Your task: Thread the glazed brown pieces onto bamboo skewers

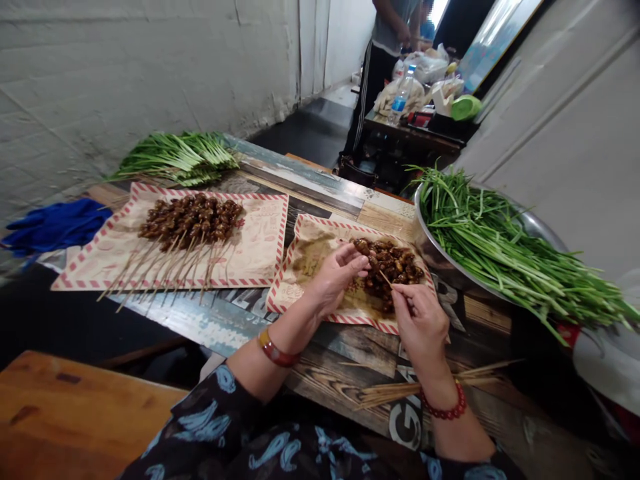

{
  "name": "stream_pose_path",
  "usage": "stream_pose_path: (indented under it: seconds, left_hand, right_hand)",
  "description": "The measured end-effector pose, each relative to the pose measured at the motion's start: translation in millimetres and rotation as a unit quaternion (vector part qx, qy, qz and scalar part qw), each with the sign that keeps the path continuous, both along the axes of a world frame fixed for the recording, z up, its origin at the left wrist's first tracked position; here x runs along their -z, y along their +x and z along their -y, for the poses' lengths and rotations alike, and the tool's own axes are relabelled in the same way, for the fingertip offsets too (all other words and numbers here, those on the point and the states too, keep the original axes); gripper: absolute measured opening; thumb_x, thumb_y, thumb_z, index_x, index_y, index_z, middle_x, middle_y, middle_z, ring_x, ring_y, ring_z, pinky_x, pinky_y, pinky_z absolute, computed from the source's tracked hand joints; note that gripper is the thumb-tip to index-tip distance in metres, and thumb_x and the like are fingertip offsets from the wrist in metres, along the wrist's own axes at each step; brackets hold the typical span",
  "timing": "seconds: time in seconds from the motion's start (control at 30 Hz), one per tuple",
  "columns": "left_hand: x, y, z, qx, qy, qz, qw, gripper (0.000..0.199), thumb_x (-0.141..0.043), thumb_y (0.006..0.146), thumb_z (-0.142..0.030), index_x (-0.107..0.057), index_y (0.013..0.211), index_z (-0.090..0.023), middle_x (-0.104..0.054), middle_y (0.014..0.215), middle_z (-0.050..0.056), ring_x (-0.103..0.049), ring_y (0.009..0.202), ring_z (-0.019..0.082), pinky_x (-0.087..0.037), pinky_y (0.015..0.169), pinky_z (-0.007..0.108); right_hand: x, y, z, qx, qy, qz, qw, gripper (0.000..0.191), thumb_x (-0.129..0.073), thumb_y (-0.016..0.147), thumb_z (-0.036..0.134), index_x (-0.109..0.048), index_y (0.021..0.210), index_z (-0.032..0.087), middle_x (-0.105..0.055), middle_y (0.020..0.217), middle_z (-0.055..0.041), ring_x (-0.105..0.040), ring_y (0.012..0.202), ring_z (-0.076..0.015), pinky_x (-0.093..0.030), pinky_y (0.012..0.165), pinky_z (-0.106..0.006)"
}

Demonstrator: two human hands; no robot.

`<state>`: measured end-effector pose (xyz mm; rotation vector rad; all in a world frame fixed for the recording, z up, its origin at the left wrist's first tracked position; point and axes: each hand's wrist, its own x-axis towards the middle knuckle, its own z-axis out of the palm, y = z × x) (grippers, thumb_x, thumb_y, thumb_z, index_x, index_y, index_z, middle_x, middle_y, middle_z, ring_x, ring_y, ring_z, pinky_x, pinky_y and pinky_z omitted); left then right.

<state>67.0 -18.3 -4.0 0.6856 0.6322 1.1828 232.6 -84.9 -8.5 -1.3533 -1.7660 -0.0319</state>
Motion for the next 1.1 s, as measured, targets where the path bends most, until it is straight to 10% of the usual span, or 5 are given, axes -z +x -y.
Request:
stream_pose_path:
  seconds: [0.2,0.6,1.1]
  left_hand:
    - [1.7,4,5,0.033,0.001,-0.033,0.999,0.031,-0.082,0.067,-0.04,-0.073,0.082,-0.014,-0.071,0.094,0.007,-0.061,0.083,0.011,-0.044,0.075,0.022]
    - [5.4,8,10,0.071,0.023,-0.063,0.995,0.031,-0.08,0.069,-0.035,-0.076,0.091,-0.014,-0.072,0.089,0.007,-0.059,0.079,0.013,-0.041,0.074,0.024]
    - [-1.9,-9,-5,-0.024,0.026,-0.013,0.999,0.027,-0.079,0.071,-0.039,-0.075,0.089,-0.019,-0.072,0.087,0.004,-0.062,0.084,0.012,-0.044,0.077,0.023]
  right_hand:
    - [1.6,-1,0,-0.002,-0.002,-0.002,1.0,0.011,-0.057,0.092,0.017,-0.067,0.089,0.019,-0.068,0.081,-0.0032,-0.063,0.074,-0.0149,-0.052,0.069,-0.029]
    - [-1.6,-4,2,-0.01,-0.01,-0.01,1.0,0.013,-0.057,0.093,0.019,-0.067,0.086,0.019,-0.066,0.076,-0.0019,-0.06,0.07,-0.0138,-0.048,0.068,-0.028]
    - [3.1,0,1,-0.016,0.011,0.005,1.0,0.011,-0.058,0.092,0.015,-0.068,0.089,0.019,-0.066,0.077,-0.0023,-0.061,0.071,-0.0137,-0.05,0.068,-0.028]
